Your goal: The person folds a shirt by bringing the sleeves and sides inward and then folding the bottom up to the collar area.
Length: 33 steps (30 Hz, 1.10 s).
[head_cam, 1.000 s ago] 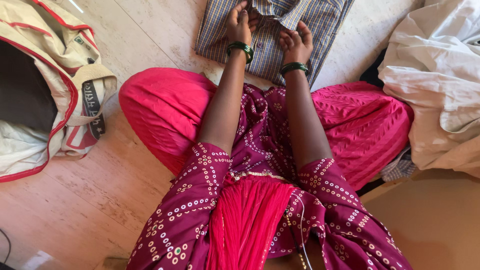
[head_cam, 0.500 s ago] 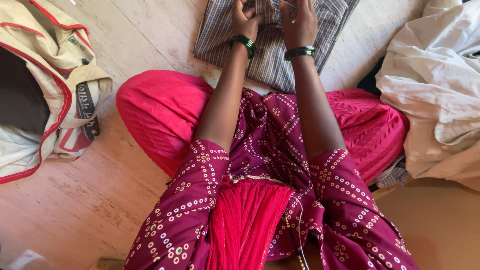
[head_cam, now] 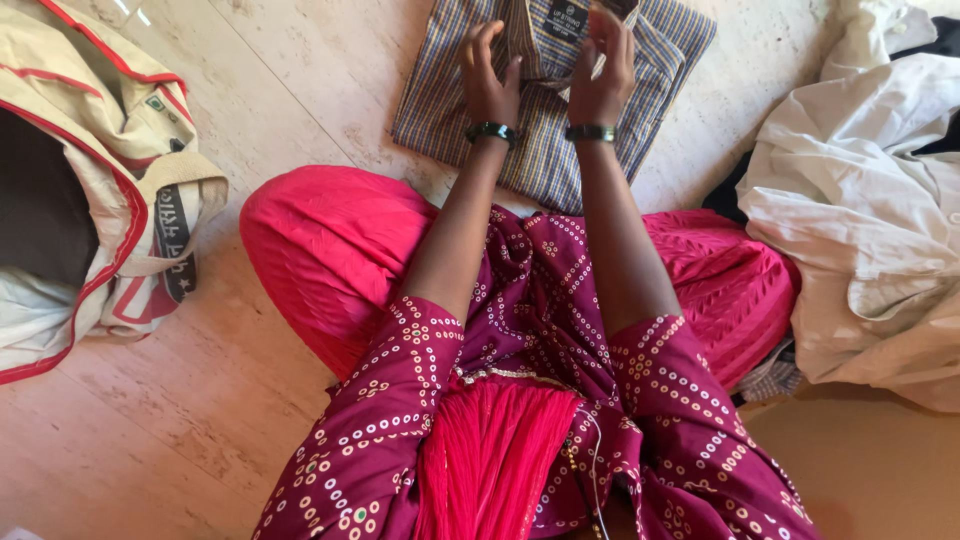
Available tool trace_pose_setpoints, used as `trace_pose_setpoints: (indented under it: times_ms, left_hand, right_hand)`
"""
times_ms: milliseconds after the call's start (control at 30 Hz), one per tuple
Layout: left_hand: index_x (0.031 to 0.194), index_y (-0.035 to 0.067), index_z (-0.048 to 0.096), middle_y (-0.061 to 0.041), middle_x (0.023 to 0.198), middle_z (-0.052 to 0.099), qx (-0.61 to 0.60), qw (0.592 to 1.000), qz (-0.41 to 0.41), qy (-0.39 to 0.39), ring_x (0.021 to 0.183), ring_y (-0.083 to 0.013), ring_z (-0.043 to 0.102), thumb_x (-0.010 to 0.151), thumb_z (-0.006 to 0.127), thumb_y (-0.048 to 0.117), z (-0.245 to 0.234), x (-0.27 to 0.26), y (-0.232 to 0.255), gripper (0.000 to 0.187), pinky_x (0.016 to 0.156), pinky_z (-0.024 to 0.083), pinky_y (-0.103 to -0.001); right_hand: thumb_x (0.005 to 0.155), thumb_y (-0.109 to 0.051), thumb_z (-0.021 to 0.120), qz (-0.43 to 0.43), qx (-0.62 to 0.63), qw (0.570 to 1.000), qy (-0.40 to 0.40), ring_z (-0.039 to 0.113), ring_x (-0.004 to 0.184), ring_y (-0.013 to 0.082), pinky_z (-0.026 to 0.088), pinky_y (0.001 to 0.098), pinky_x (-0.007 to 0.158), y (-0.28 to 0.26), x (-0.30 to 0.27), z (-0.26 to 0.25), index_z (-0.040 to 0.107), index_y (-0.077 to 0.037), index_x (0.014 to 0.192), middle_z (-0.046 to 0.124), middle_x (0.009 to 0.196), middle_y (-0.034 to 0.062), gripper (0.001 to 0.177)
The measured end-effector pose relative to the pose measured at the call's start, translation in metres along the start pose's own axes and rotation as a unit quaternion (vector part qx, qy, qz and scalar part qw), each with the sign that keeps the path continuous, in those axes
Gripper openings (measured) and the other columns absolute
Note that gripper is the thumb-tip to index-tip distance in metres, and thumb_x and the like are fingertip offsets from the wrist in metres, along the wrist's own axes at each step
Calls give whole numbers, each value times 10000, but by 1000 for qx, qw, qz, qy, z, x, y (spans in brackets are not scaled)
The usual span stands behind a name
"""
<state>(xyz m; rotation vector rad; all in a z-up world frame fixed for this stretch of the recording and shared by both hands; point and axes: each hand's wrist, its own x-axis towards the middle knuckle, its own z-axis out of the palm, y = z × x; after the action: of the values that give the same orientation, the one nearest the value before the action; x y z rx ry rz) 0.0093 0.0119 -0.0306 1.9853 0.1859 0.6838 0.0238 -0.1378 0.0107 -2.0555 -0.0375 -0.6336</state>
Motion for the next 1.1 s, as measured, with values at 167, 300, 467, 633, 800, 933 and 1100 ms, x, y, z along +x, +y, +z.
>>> trace_pose_setpoints:
  times_ms: [167, 300, 467, 633, 800, 933, 1100]
  left_hand:
    - [1110, 109, 600, -115, 1171, 623, 107, 988, 93, -55, 1192, -318, 583, 976, 622, 81, -30, -4, 21, 139, 1046, 489, -499]
    - [1081, 92, 633, -86, 1118, 654, 69, 944, 211, -245, 1190, -330, 591, 923, 629, 56, -23, -43, 7, 162, 999, 496, -511]
    - [1289, 51, 606, -151, 1482, 529, 193, 875, 232, -378, 1459, -328, 429, 946, 566, 91, -16, -73, 10, 348, 1215, 362, -490]
    - [1557, 47, 421, -140, 1642, 339, 255, 869, 180, -385, 1530, -292, 246, 944, 556, 263, -33, -65, 39, 664, 1260, 144, -527]
    - [1598, 67, 339, -105, 1673, 325, 291, 844, 164, -419, 1570, -273, 213, 975, 554, 316, -33, -56, 49, 704, 1288, 97, -520]
    - [1611, 86, 335, -104, 1674, 318, 300, 841, 142, -427, 1579, -275, 198, 1015, 534, 328, -32, -61, 50, 674, 1298, 87, -517]
    - [1606, 108, 324, -108, 1669, 310, 319, 831, 135, -436, 1556, -272, 203, 987, 505, 347, -27, -54, 53, 688, 1273, 86, -515]
  right_hand:
    - [870, 9, 644, 74, -136, 987, 53, 619, 982, 269, 500, 420, 914, -22, -48, -33, 583, -70, 1019, 623, 1006, 88, 179]
    - [953, -50, 633, 130, -149, 977, -74, 624, 1121, 268, 489, 432, 1001, 2, -63, -31, 597, -107, 1200, 667, 1151, 75, 257]
    - [1013, -199, 543, 81, -243, 920, -297, 310, 1519, 273, 189, 518, 1228, 3, -35, -38, 302, -170, 1615, 416, 1609, 56, 649]
    - [1100, -354, 415, 77, -329, 844, -416, 59, 1609, 257, -45, 570, 1260, -8, -22, -52, 140, -202, 1674, 143, 1746, 1, 655]
    - [1121, -349, 404, 85, -321, 872, -358, 64, 1634, 225, -5, 503, 1318, -4, -44, -55, 132, -143, 1693, 124, 1769, 44, 666]
    - [1125, -398, 389, 157, -360, 873, -288, 49, 1609, 235, 14, 446, 1312, -4, -58, -49, 120, -70, 1667, 98, 1744, 106, 688]
    - [1095, -388, 323, 126, -398, 832, -365, 74, 1611, 208, 19, 435, 1308, 11, 3, -51, 125, -148, 1671, 103, 1755, 45, 655]
